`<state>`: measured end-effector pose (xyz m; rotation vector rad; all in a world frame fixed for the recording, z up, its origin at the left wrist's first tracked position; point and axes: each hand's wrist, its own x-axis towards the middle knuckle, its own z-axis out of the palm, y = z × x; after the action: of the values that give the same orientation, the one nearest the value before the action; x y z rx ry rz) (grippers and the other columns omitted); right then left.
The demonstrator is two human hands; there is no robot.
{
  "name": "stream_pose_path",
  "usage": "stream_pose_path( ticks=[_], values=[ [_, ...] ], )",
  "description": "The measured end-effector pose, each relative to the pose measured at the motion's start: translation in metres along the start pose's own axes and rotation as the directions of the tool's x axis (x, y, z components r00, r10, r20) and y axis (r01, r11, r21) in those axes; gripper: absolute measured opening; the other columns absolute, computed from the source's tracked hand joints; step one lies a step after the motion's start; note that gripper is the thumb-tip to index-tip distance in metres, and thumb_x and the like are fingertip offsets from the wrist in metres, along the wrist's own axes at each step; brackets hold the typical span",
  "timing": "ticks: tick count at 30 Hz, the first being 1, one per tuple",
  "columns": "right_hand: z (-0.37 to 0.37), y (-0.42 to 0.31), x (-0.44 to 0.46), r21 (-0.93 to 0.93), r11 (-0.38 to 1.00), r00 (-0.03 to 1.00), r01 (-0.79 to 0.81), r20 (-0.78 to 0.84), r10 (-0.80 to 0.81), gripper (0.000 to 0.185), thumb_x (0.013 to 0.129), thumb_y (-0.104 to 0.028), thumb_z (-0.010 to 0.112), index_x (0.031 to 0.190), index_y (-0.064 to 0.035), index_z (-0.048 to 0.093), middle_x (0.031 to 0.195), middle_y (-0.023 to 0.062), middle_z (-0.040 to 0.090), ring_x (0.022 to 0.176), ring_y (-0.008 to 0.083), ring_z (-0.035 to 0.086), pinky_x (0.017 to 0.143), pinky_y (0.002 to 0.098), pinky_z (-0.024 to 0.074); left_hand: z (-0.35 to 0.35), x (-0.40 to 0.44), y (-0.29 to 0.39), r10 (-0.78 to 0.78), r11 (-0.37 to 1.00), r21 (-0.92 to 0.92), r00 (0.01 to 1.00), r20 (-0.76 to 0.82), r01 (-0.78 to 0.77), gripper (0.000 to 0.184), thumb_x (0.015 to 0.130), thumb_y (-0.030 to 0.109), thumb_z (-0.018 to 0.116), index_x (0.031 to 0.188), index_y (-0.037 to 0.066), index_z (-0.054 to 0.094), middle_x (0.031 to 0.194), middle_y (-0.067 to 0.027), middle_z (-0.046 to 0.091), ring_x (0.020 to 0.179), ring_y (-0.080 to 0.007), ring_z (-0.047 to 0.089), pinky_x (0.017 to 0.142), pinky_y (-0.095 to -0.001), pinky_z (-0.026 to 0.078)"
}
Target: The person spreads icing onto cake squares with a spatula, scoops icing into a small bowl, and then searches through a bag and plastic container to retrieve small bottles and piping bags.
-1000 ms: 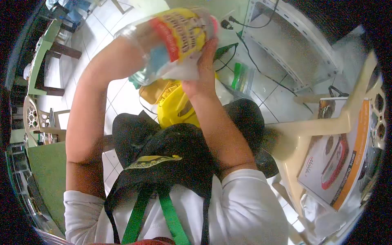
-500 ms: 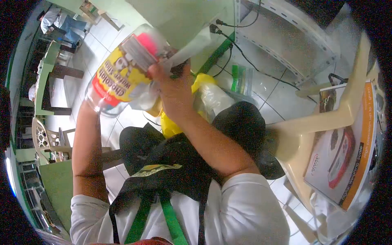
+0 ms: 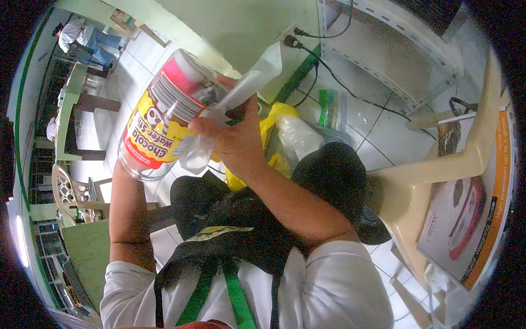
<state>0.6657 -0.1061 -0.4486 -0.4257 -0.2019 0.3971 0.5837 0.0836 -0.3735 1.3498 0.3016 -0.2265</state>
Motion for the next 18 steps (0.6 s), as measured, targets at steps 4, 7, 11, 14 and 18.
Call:
stream_pose_path(
  ticks=[4,7,11,14,18],
  values=[
    [-0.002,-0.005,0.002,0.000,0.999,0.999,-0.033,-0.001,0.033,0.086,0.067,-0.007,0.088,0.135,-0.0079,0.037,0.122,0.0111,0.054,0.111,0.0224,0.057,0.094,0.0349,0.0504,0.013,-0.009,-0.001,0.199,0.730,0.660,0.979,0.041,-0.176,0.064,0.086,0.026,0.069,0.141,0.008,0.041,0.132,-0.0069,0.058,0.118,-0.0192,0.058,0.102,-0.0330,0.045],
    [-0.001,-0.004,-0.001,0.014,1.000,1.000,-0.019,0.009,0.019,0.087,0.064,-0.005,0.089,0.135,-0.0082,0.038,0.122,0.0116,0.055,0.112,0.0233,0.057,0.095,0.0365,0.0501,0.025,0.004,-0.013,0.239,0.970,-0.066,0.963,0.120,-0.233,0.053,0.084,0.023,0.069,0.132,0.010,0.052,0.126,-0.0077,0.062,0.113,-0.0215,0.061,0.098,-0.0337,0.049],
    [0.005,-0.009,-0.002,0.064,0.998,0.996,0.010,0.088,-0.016,0.088,0.061,-0.004,0.090,0.133,-0.0070,0.040,0.123,0.0124,0.055,0.113,0.0239,0.057,0.097,0.0383,0.0497,0.035,-0.005,-0.010,0.262,0.962,0.035,0.954,0.143,-0.270,0.052,0.084,0.023,0.069,0.132,0.009,0.053,0.126,-0.0080,0.062,0.112,-0.0217,0.061,0.097,-0.0339,0.049],
    [0.003,-0.007,-0.003,0.009,0.999,0.992,0.036,0.123,-0.037,0.087,0.060,-0.003,0.091,0.132,-0.0052,0.041,0.125,0.0132,0.054,0.115,0.0242,0.057,0.098,0.0391,0.0492,0.044,-0.010,-0.009,0.277,0.948,0.116,0.949,0.151,-0.295,0.051,0.084,0.022,0.068,0.131,0.009,0.053,0.125,-0.0082,0.063,0.112,-0.0219,0.061,0.097,-0.0340,0.049],
    [0.001,-0.002,-0.003,0.007,0.996,0.974,0.087,0.210,-0.086,0.087,0.060,-0.004,0.091,0.132,-0.0037,0.042,0.126,0.0131,0.054,0.116,0.0242,0.056,0.098,0.0391,0.0487,0.044,-0.016,-0.002,0.286,0.926,0.208,0.945,0.161,-0.316,0.050,0.084,0.022,0.068,0.131,0.009,0.053,0.125,-0.0084,0.063,0.112,-0.0221,0.062,0.096,-0.0342,0.049]
  ],
)
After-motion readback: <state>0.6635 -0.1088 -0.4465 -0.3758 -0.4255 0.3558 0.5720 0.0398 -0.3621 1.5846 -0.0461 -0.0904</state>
